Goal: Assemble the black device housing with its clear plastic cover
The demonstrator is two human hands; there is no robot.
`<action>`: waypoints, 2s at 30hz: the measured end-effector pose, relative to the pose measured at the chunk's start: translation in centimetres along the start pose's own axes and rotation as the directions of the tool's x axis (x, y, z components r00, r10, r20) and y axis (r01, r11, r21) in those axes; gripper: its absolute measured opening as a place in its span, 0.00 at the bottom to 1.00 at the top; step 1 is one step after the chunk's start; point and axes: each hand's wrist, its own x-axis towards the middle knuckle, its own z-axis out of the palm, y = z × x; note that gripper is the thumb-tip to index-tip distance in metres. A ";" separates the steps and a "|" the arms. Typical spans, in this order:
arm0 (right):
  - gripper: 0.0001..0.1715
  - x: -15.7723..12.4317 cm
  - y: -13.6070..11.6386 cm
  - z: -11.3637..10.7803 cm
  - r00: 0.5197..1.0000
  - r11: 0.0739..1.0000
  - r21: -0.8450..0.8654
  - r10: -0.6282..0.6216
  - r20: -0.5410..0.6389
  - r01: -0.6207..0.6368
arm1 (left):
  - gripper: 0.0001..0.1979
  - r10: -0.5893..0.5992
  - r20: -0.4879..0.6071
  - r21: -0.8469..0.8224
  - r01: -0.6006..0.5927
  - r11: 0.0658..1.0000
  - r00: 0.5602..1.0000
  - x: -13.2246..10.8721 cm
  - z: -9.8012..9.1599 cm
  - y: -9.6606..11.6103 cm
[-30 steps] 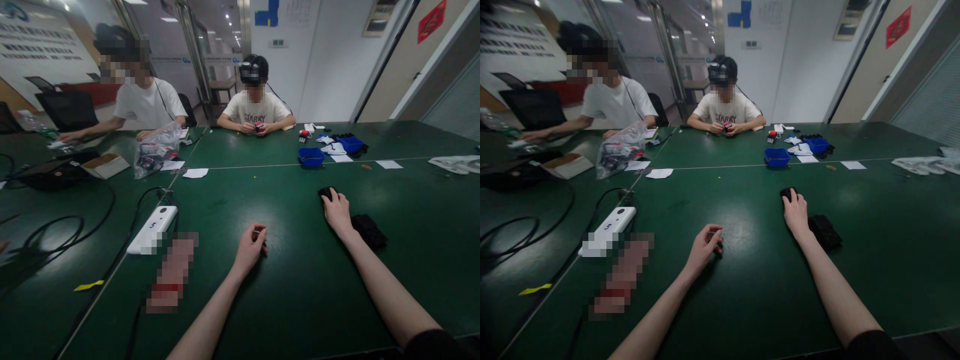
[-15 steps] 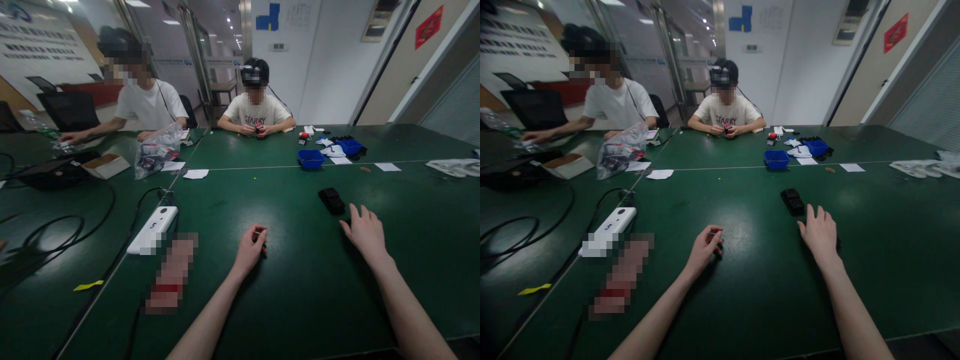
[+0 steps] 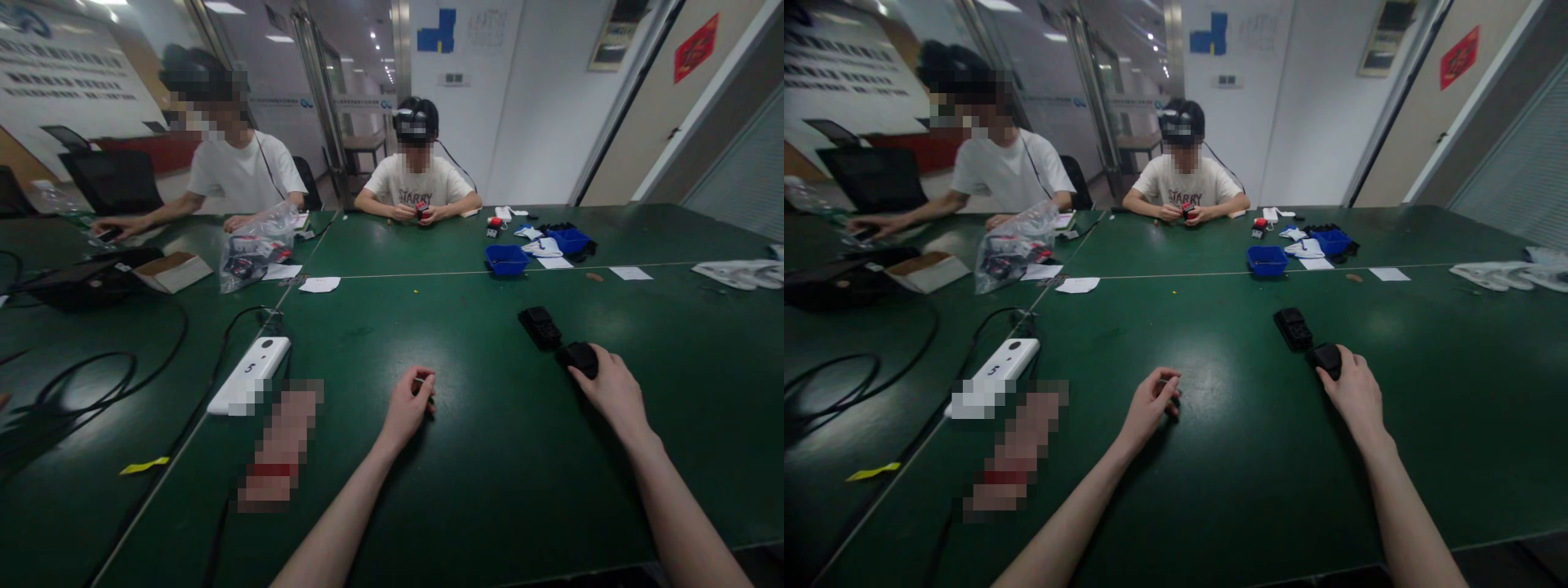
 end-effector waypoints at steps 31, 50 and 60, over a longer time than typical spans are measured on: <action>0.27 -5.7 -13.7 2.7 0.634 0.518 0.852 -0.634 0.443 -0.077 | 0.13 -0.038 -0.030 -0.091 0.035 0.995 0.999 0.1 0.0 -0.2; 0.28 0.8 -1.1 0.6 0.999 0.999 0.012 0.041 -0.001 -0.041 | 0.13 0.001 -0.016 0.065 0.000 0.998 1.000 -0.1 -0.1 0.4; 0.25 -0.4 -3.0 2.0 0.979 0.981 -0.103 -0.152 0.135 0.167 | 0.14 -0.015 -0.013 0.048 0.015 0.999 1.000 0.1 -0.2 0.1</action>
